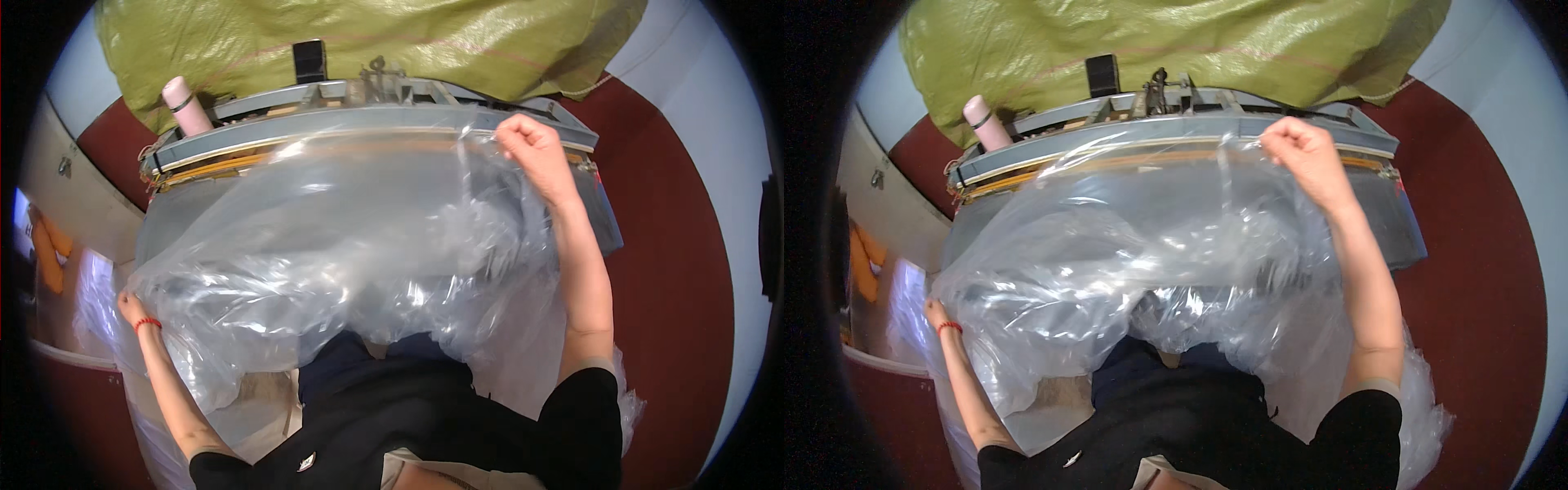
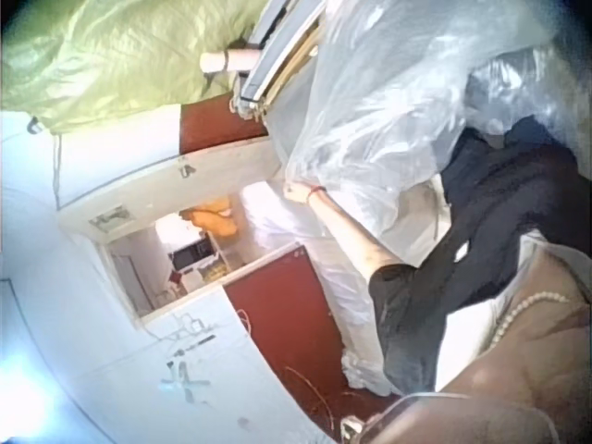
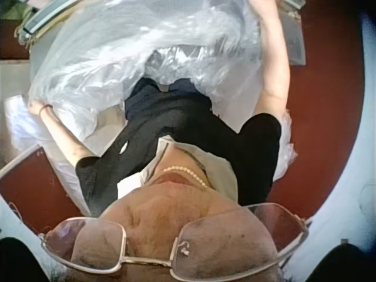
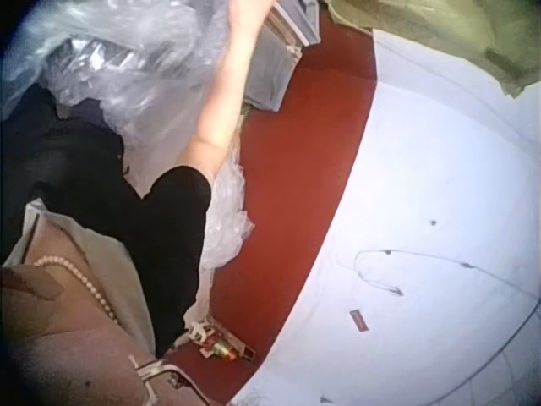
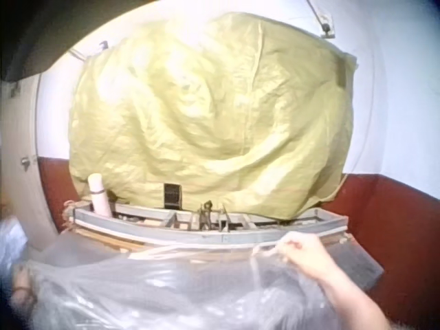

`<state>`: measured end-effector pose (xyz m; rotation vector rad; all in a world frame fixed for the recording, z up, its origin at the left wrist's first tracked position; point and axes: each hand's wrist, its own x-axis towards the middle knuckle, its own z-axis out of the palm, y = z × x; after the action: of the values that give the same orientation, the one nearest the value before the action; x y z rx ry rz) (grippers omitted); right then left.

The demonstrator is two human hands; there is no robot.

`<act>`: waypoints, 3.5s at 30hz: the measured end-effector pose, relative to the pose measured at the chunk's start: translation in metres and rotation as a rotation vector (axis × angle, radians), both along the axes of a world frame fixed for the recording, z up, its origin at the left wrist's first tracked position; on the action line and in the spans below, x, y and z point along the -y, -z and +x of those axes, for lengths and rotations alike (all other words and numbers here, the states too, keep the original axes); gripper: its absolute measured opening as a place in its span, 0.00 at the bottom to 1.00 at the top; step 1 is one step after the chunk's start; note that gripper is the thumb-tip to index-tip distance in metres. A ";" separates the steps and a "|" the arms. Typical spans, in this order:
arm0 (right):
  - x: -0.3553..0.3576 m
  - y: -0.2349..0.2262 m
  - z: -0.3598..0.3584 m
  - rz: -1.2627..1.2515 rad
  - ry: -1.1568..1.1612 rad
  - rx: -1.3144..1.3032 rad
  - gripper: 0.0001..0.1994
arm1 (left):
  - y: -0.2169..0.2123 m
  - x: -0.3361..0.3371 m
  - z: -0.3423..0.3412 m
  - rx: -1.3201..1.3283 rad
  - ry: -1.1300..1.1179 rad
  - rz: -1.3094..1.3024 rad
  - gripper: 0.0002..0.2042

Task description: Aligning and securing a large plastic sheet lining onto an industrial machine frame.

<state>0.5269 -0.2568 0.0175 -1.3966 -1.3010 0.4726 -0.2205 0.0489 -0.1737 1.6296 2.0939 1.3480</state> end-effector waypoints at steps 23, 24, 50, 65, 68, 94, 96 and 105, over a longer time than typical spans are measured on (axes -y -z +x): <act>-0.043 -0.029 -0.082 0.010 -0.247 0.025 0.06 | -0.192 0.151 0.469 0.253 1.379 0.063 0.03; -0.052 -0.020 -0.080 -0.025 -0.298 0.067 0.08 | -0.191 0.154 0.468 0.246 1.381 0.062 0.03; -0.078 0.101 -0.079 0.194 -0.120 -0.935 0.05 | -0.163 0.175 0.422 0.249 1.788 -0.770 0.04; -0.020 0.088 -0.008 0.276 0.258 -0.615 0.09 | -0.082 0.188 0.472 -0.084 1.510 0.038 0.12; -0.018 0.110 0.014 0.308 0.318 -0.557 0.09 | -0.084 0.191 0.471 0.039 1.454 0.127 0.10; 0.351 0.205 0.303 -0.510 1.671 0.407 0.28 | -0.259 -0.039 0.085 -0.911 -0.330 0.502 0.14; 0.342 0.200 0.295 -0.611 1.729 0.407 0.27 | -0.275 0.001 0.181 -0.935 -0.226 1.130 0.16; 0.245 0.201 0.298 -0.551 1.190 0.565 0.20 | -0.019 -0.059 0.076 -0.905 0.175 -0.254 0.22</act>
<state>0.8250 -0.5015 -0.1834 -2.5755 -0.5119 -0.4528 -0.1448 0.1077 -0.1550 2.5003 2.2868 0.2415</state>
